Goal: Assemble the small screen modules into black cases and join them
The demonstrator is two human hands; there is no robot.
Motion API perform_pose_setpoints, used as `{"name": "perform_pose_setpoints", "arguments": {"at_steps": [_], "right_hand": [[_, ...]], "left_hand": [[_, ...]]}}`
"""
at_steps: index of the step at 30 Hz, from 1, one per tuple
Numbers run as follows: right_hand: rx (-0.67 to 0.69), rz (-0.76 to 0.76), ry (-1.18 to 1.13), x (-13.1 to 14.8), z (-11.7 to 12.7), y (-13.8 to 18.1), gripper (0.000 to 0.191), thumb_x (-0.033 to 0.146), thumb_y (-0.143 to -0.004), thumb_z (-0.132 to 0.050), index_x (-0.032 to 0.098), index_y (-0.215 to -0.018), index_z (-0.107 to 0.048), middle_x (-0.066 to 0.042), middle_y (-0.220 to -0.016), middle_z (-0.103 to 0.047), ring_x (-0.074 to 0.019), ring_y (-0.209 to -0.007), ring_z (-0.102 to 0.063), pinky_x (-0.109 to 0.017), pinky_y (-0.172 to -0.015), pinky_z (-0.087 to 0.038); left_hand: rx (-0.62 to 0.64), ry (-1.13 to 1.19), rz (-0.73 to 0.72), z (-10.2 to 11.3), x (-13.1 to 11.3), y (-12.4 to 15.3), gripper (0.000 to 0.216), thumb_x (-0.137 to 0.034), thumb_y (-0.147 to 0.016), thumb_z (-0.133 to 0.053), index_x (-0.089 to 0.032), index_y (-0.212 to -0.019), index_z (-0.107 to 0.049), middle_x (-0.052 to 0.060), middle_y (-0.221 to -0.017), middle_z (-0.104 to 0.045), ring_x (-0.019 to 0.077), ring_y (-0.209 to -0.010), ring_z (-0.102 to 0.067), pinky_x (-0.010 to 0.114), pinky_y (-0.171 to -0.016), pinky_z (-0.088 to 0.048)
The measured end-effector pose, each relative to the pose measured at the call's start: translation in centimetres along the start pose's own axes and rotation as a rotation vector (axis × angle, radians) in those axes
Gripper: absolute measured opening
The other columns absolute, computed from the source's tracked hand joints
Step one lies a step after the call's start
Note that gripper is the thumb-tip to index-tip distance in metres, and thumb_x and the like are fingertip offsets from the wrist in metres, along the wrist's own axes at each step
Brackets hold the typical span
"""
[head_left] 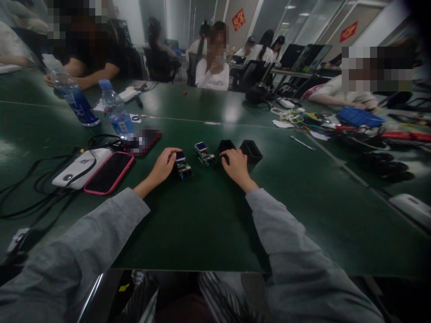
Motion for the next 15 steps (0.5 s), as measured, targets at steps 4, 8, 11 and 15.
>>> {"name": "perform_pose_setpoints", "arguments": {"at_steps": [4, 8, 11, 15], "right_hand": [[-0.001, 0.000, 0.009, 0.03, 0.10, -0.01, 0.019, 0.023, -0.093, -0.047, 0.023, -0.106, -0.061, -0.009, -0.107, -0.064, -0.0300, -0.104, -0.051, -0.043, -0.080, -0.036], [-0.004, 0.002, 0.005, 0.11, 0.22, 0.05, 0.018, 0.023, -0.093, -0.047, 0.023, -0.106, -0.061, -0.008, -0.107, -0.064, -0.0292, -0.104, -0.051, -0.042, -0.080, -0.035], [-0.004, 0.000, 0.007, 0.19, 0.25, 0.04, 0.018, 0.023, -0.092, -0.048, 0.023, -0.105, -0.061, -0.008, -0.107, -0.064, -0.0289, -0.104, -0.051, -0.042, -0.080, -0.035], [0.008, -0.015, 0.032, 0.25, 0.18, -0.03, 0.018, 0.022, -0.092, -0.047, 0.022, -0.104, -0.061, -0.009, -0.106, -0.064, -0.0297, -0.105, -0.050, -0.042, -0.080, -0.034]], "left_hand": [[0.000, 0.016, 0.000, 0.01, -0.05, 0.08, 0.032, -0.033, -0.098, -0.038, -0.021, -0.120, -0.057, 0.008, -0.115, -0.061, 0.0212, -0.108, -0.057, 0.041, -0.094, -0.048], [0.004, 0.014, 0.003, 0.03, -0.21, 0.12, 0.032, -0.033, -0.099, -0.037, -0.020, -0.120, -0.057, 0.008, -0.117, -0.061, 0.0206, -0.108, -0.058, 0.041, -0.095, -0.048], [-0.001, 0.006, 0.005, 0.02, -0.23, 0.06, 0.032, -0.032, -0.099, -0.037, -0.019, -0.120, -0.057, 0.009, -0.118, -0.061, 0.0203, -0.108, -0.058, 0.040, -0.096, -0.047], [-0.009, 0.000, -0.004, -0.01, -0.15, -0.02, 0.031, -0.032, -0.098, -0.038, -0.019, -0.119, -0.058, 0.009, -0.118, -0.061, 0.0203, -0.107, -0.058, 0.041, -0.097, -0.047]]}}
Point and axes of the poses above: each hand's wrist, its own y-axis away from the middle knuckle, its own z-axis out of the back of the hand, x = y × z, the point moved 4 cm from there along -y, towards the middle knuckle
